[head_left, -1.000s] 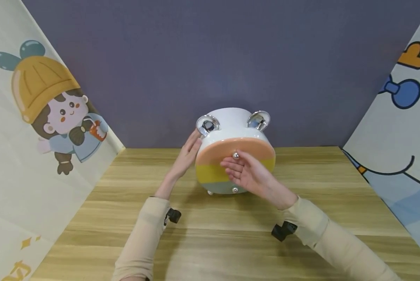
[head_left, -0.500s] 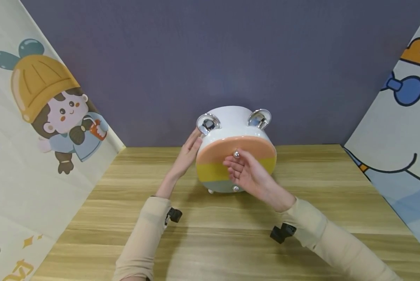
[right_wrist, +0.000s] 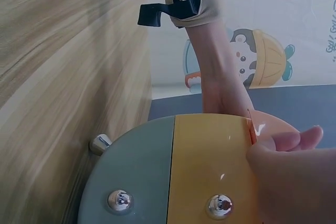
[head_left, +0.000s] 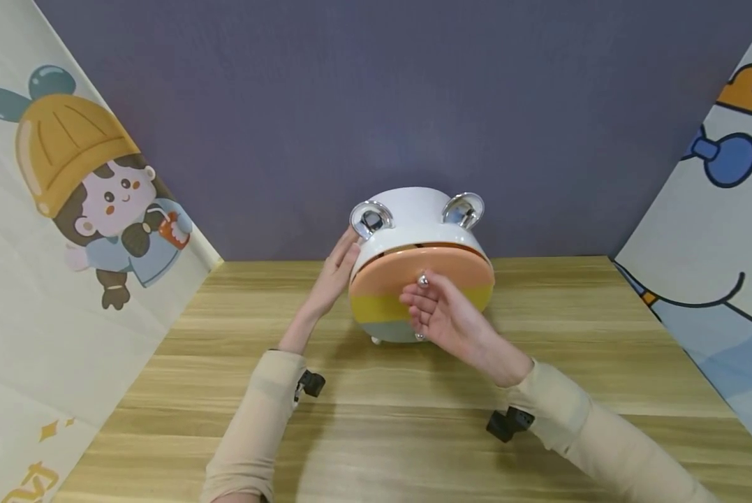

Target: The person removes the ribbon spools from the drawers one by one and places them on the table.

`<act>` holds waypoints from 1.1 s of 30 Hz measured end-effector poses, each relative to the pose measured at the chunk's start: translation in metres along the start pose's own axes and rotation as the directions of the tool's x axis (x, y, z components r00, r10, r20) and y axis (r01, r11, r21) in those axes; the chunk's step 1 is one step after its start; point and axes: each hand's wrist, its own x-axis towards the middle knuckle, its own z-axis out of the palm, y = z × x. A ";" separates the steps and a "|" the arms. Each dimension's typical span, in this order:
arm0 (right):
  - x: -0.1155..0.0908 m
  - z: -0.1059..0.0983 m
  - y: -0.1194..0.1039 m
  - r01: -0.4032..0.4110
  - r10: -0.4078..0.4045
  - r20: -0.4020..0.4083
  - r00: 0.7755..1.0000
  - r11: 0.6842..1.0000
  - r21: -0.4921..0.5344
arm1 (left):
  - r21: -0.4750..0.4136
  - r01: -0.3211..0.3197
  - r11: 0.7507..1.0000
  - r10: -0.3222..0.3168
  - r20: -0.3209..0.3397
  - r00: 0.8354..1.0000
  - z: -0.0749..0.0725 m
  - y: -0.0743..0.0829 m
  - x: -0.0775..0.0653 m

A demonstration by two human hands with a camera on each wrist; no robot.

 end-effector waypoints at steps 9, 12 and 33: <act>-0.009 -0.004 0.003 -0.003 0.003 0.002 1.000 1.000 -0.009 | -0.010 -0.004 1.000 0.004 0.015 1.000 0.003 -0.001 0.001; -0.012 -0.004 0.004 -0.003 0.003 0.009 1.000 1.000 -0.006 | -0.009 0.000 1.000 0.000 0.007 1.000 0.005 -0.013 0.005; -0.030 -0.001 0.012 -0.020 0.022 0.055 0.998 0.999 -0.042 | 0.012 -0.024 1.000 0.024 -0.031 0.999 0.003 -0.036 0.009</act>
